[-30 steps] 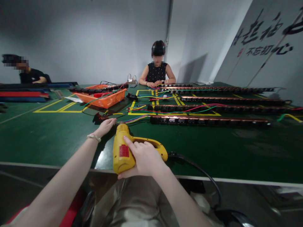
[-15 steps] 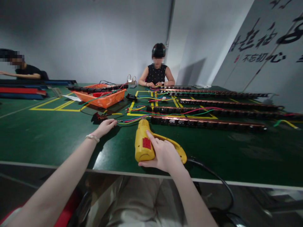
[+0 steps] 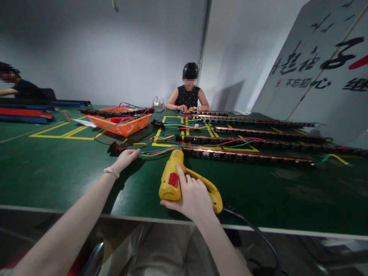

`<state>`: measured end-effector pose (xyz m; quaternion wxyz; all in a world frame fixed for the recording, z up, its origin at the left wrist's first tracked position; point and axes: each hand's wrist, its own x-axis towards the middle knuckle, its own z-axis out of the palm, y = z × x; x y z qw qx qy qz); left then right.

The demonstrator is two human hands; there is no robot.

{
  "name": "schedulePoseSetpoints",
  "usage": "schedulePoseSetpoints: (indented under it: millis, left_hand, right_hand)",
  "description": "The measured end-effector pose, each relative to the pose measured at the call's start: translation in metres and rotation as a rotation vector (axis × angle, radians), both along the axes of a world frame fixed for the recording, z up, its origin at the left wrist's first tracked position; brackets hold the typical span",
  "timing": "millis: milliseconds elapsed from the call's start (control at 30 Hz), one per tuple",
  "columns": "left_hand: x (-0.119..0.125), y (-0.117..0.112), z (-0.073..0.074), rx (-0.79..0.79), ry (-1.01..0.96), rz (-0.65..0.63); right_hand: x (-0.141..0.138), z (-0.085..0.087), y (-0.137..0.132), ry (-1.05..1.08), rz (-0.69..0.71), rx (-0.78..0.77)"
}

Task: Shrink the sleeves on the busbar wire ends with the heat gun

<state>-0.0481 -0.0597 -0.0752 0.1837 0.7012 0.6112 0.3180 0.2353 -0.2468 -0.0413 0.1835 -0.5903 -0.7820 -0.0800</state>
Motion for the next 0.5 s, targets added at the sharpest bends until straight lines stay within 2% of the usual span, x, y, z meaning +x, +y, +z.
schedulePoseSetpoints:
  millis: [267,367,500]
  left_hand:
    - [0.007,-0.001,0.006,-0.015,-0.016,0.106]
    - [0.012,-0.004,0.008,-0.017,-0.021,0.17]
    - [0.016,-0.006,0.009,0.004,0.001,0.158]
  right_hand:
    - [-0.056,0.003,-0.009,-0.055,-0.192,-0.011]
    - [-0.069,0.004,-0.012,-0.045,-0.172,-0.052]
    - [-0.077,0.007,-0.012,0.012,-0.087,-0.133]
